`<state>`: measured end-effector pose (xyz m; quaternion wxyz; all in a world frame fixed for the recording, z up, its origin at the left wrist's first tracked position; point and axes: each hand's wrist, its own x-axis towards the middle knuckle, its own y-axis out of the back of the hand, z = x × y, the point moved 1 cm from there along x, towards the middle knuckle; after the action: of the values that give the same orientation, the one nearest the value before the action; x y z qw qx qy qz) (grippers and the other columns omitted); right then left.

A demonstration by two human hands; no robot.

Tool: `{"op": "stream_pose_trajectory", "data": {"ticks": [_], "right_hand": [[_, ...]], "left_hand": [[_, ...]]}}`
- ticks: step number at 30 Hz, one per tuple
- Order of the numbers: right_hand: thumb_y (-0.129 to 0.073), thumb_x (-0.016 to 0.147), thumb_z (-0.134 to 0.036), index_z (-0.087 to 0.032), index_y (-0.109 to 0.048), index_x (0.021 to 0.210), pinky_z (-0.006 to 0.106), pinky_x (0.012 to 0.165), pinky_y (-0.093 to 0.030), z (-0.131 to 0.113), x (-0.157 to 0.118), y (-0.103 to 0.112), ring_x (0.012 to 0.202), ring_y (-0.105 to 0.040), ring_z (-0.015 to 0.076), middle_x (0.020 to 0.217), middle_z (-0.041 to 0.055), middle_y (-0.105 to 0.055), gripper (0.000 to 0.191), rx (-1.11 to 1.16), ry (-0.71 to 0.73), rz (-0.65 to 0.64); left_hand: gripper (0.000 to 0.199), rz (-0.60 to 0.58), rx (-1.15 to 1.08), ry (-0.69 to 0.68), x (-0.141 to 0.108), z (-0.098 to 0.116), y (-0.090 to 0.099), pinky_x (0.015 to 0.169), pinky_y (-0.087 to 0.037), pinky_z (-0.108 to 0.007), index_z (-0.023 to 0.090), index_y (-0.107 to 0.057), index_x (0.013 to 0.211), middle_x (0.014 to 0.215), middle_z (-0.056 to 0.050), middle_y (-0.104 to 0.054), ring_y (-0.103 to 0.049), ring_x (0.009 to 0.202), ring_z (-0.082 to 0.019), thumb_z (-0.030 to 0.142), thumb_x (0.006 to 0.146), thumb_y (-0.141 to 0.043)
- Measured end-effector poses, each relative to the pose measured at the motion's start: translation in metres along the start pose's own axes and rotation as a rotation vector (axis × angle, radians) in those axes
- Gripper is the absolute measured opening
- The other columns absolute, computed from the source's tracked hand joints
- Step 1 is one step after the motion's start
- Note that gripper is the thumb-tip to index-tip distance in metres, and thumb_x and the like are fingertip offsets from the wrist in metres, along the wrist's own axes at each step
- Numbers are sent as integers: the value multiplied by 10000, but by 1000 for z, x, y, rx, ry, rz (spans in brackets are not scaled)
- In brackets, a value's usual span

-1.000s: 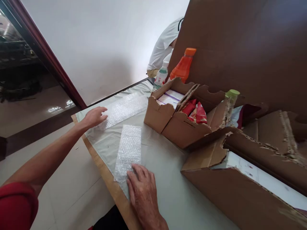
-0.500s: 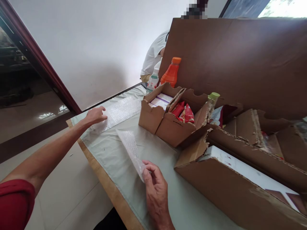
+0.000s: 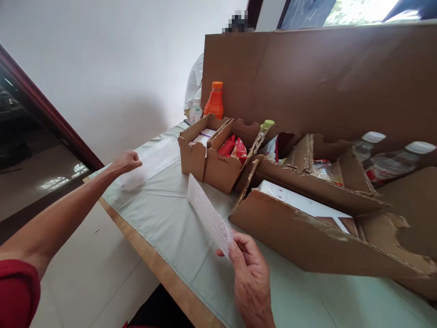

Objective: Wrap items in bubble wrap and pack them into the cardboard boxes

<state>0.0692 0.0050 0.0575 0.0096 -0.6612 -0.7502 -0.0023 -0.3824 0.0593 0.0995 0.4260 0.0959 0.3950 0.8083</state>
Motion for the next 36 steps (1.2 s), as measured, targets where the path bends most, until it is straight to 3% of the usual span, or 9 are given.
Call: {"op": "stream_pose_trajectory", "data": {"ticks": [4,10,12,14,18,22,25,31,36], "right_hand": [[-755,857,-560,-243,-713,919,276,723,-612,-8,1,11,694,-689,145,884,16,-723,326,61,80,7],[-673,957,-416,-253,-696,935,255,791,-589,-34,0,-2,938,-736,178,1128,51,-758,166,27,294,-122],[-621,988,-339,-257,-680,956,280,856,-582,-43,-4,-14,1063,-719,196,1209,55,-742,106,-84,402,-221],[-565,1006,-260,-250,-654,983,332,943,-565,-47,-9,-27,1134,-693,205,1258,64,-724,92,-239,520,-342],[-478,1009,-138,-224,-609,989,382,1021,-538,-32,-15,-57,1202,-656,213,1257,91,-713,158,-448,668,-583],[-507,979,-106,-211,-634,1005,380,1034,-545,-4,-19,-82,1195,-657,211,1235,87,-722,166,-586,658,-764],[-588,978,-216,-198,-607,1270,415,1111,-502,5,-16,-84,1302,-598,225,1386,109,-652,294,-645,657,-781],[-583,988,-247,-170,-560,1399,505,1110,-488,19,1,-68,1379,-523,290,1468,135,-588,419,-847,662,-716],[-618,948,-219,-169,-620,1330,547,1093,-483,43,-1,-69,1396,-500,331,1497,137,-565,386,-969,658,-727]], "left_hand": [[284,-238,-376,-55,-63,12,-16,575,-477,-285,203,-526,665,792,-71,-728,-709,735,-225,369,660,-757],[404,-640,-655,-7,-183,9,-102,632,-511,-324,210,-486,634,702,-57,-665,-677,704,-221,510,574,-749],[414,-730,-666,25,-202,4,-118,609,-494,-315,196,-534,670,687,-33,-636,-626,627,-179,499,572,-799],[434,-683,-677,16,-207,-1,-117,630,-486,-300,191,-616,806,756,-22,-652,-622,663,-165,498,596,-841],[585,-372,-798,14,-202,-11,-90,757,-530,-337,255,-660,1108,1005,-61,-729,-689,932,-242,696,725,-701],[599,-436,-832,51,-202,-19,-86,696,-538,-353,273,-680,1131,975,-71,-767,-725,866,-275,651,673,-758],[528,-384,-818,69,-190,-28,-85,612,-510,-308,253,-688,1047,825,-33,-759,-694,679,-216,469,590,-843],[617,-132,-676,-8,-102,-36,-15,637,-530,-319,220,-636,1144,831,-18,-771,-661,624,-181,366,568,-802],[524,-143,-494,-163,-13,-8,32,692,-510,-340,243,-656,1226,835,8,-766,-660,669,-184,307,714,-748]]}}
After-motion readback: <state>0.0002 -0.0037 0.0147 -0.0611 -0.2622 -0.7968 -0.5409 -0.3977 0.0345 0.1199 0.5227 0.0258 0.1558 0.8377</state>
